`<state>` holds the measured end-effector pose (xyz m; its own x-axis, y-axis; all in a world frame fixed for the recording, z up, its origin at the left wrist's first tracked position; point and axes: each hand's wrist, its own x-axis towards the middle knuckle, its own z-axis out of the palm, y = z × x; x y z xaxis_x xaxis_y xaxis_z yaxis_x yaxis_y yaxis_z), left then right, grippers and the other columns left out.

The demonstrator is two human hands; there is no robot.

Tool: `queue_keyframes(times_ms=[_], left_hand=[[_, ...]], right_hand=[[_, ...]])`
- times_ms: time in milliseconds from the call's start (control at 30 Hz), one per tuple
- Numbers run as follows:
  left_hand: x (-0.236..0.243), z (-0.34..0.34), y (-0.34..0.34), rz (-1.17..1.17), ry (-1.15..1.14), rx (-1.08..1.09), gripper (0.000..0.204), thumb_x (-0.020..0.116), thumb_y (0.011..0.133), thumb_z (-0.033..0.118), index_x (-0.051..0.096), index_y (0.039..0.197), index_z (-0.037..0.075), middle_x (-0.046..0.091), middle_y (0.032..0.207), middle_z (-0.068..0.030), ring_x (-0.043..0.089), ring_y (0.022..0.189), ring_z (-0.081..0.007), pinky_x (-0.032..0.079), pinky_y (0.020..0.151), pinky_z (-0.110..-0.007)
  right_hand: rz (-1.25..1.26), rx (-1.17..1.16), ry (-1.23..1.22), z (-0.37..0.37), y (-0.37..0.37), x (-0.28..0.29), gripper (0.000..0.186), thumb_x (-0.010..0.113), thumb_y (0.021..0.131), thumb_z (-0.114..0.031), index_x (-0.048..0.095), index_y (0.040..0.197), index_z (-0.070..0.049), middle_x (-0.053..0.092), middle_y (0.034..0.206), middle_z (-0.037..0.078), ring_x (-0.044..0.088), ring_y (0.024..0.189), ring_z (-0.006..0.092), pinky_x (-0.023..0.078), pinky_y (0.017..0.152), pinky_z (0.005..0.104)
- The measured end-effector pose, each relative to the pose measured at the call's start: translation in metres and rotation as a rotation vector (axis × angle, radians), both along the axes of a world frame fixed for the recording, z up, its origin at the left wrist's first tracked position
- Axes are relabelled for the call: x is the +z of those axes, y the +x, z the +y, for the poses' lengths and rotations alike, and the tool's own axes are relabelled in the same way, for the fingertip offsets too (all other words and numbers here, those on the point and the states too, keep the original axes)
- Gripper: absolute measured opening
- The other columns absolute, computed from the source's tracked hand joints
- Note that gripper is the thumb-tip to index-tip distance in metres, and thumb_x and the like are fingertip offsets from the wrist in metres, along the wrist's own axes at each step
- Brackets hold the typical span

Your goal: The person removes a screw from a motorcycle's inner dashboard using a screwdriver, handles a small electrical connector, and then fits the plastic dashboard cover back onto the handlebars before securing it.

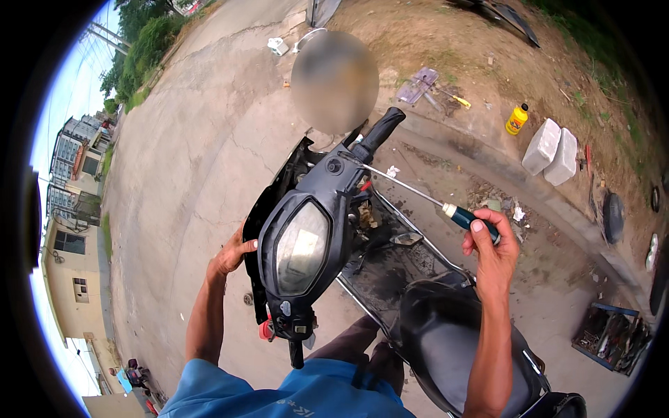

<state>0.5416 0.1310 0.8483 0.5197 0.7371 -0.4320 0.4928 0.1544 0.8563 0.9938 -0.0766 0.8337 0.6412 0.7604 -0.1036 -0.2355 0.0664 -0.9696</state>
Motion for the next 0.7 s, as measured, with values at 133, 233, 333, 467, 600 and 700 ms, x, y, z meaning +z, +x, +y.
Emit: queue_keyframes(times_ms=[133, 233, 333, 467, 600, 700], left_hand=[[0.009, 0.002, 0.009, 0.077, 0.084, -0.033, 0.103, 0.066, 0.082, 0.06, 0.02, 0.157, 0.009, 0.028, 0.159, -0.0164, 0.023, 0.147, -0.0286, 0.018, 0.12, -0.041], [0.016, 0.004, 0.02, 0.083, 0.056, -0.007, 0.093, 0.057, 0.088, 0.063, 0.023, 0.157, 0.011, 0.03, 0.158, -0.014, 0.026, 0.146, -0.0295, 0.022, 0.118, -0.041], [0.02, 0.004, 0.027, 0.059, -0.022, 0.021, 0.09, 0.051, 0.09, 0.068, 0.024, 0.157, 0.015, 0.03, 0.158, -0.0132, 0.029, 0.144, -0.0322, 0.03, 0.113, -0.044], [-0.001, 0.002, 0.016, 0.086, 0.101, -0.019, 0.105, 0.057, 0.08, 0.077, 0.025, 0.157, 0.013, 0.026, 0.16, -0.0136, 0.028, 0.145, -0.034, 0.024, 0.117, -0.045], [-0.007, -0.004, 0.01, -0.009, 0.058, 0.056, 0.109, 0.067, 0.075, 0.07, 0.023, 0.157, 0.012, 0.03, 0.158, -0.015, 0.033, 0.142, -0.0342, 0.026, 0.116, -0.045], [0.017, -0.003, 0.026, -0.013, -0.008, 0.133, 0.097, 0.071, 0.076, 0.049, 0.029, 0.155, 0.011, 0.033, 0.156, -0.0135, 0.041, 0.137, -0.0373, 0.031, 0.114, -0.045]], right_hand=[[0.013, -0.024, 0.021, -0.003, -0.002, -0.001, 0.017, 0.064, 0.096, -0.012, 0.061, 0.11, -0.002, 0.059, 0.076, 0.004, 0.056, 0.067, 0.0117, 0.044, 0.059, 0.0256], [0.011, -0.028, 0.032, -0.004, -0.003, 0.002, 0.018, 0.064, 0.096, -0.012, 0.061, 0.111, -0.002, 0.058, 0.076, 0.005, 0.055, 0.066, 0.012, 0.044, 0.059, 0.0256], [-0.012, -0.03, 0.042, -0.003, -0.004, 0.002, 0.018, 0.063, 0.096, -0.012, 0.06, 0.111, -0.002, 0.058, 0.076, 0.005, 0.054, 0.066, 0.0123, 0.044, 0.059, 0.0255], [-0.002, -0.038, 0.012, -0.007, -0.007, 0.008, 0.018, 0.063, 0.097, -0.012, 0.06, 0.111, -0.002, 0.058, 0.075, 0.005, 0.054, 0.066, 0.0128, 0.044, 0.061, 0.0257], [-0.013, -0.056, 0.007, -0.006, -0.012, 0.008, 0.02, 0.063, 0.096, -0.013, 0.058, 0.113, -0.002, 0.058, 0.075, 0.006, 0.053, 0.066, 0.013, 0.044, 0.061, 0.0262], [-0.01, -0.069, -0.009, -0.01, -0.011, 0.007, 0.02, 0.063, 0.096, -0.013, 0.058, 0.112, -0.002, 0.057, 0.075, 0.006, 0.053, 0.067, 0.013, 0.044, 0.061, 0.0267]])
